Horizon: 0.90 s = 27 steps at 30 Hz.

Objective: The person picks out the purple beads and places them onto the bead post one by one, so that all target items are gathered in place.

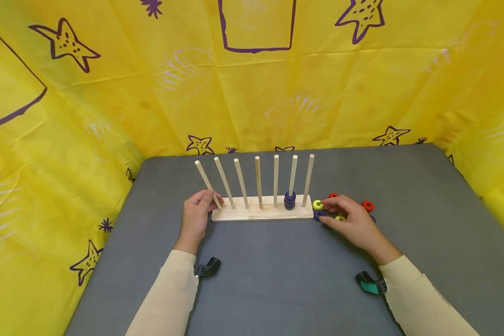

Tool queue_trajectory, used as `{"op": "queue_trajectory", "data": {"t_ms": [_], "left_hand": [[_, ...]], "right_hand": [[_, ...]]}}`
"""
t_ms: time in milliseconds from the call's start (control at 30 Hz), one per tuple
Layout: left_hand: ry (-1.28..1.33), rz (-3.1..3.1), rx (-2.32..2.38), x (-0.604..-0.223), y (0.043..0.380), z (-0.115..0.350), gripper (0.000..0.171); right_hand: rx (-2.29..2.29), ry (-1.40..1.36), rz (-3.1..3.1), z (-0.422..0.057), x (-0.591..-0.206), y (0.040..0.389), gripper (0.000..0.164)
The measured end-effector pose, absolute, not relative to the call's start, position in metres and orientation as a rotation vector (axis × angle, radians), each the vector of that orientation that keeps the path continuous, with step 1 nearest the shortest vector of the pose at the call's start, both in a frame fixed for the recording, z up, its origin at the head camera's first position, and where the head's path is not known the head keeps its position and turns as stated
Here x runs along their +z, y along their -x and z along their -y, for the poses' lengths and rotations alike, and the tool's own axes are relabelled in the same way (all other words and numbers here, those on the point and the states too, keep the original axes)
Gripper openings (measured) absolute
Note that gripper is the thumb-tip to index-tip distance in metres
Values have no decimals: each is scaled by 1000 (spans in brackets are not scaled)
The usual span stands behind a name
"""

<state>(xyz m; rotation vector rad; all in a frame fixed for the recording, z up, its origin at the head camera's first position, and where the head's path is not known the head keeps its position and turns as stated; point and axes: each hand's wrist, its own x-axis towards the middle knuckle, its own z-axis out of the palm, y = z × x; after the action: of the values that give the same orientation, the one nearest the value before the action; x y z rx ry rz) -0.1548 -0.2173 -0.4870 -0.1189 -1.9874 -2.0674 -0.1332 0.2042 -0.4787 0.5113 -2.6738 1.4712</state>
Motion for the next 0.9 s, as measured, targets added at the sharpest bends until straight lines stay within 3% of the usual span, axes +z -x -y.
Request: {"op": "queue_trajectory", "data": {"t_ms": [467,900], "left_hand": [[118,1989,-2064,-488,155,218,37],[110,1984,-2068,-490,156,218,37]], "right_hand": [[1245,-650,2736,-203,-482,137,30],[1116,-714,2778,-200,-483,136,35]]}}
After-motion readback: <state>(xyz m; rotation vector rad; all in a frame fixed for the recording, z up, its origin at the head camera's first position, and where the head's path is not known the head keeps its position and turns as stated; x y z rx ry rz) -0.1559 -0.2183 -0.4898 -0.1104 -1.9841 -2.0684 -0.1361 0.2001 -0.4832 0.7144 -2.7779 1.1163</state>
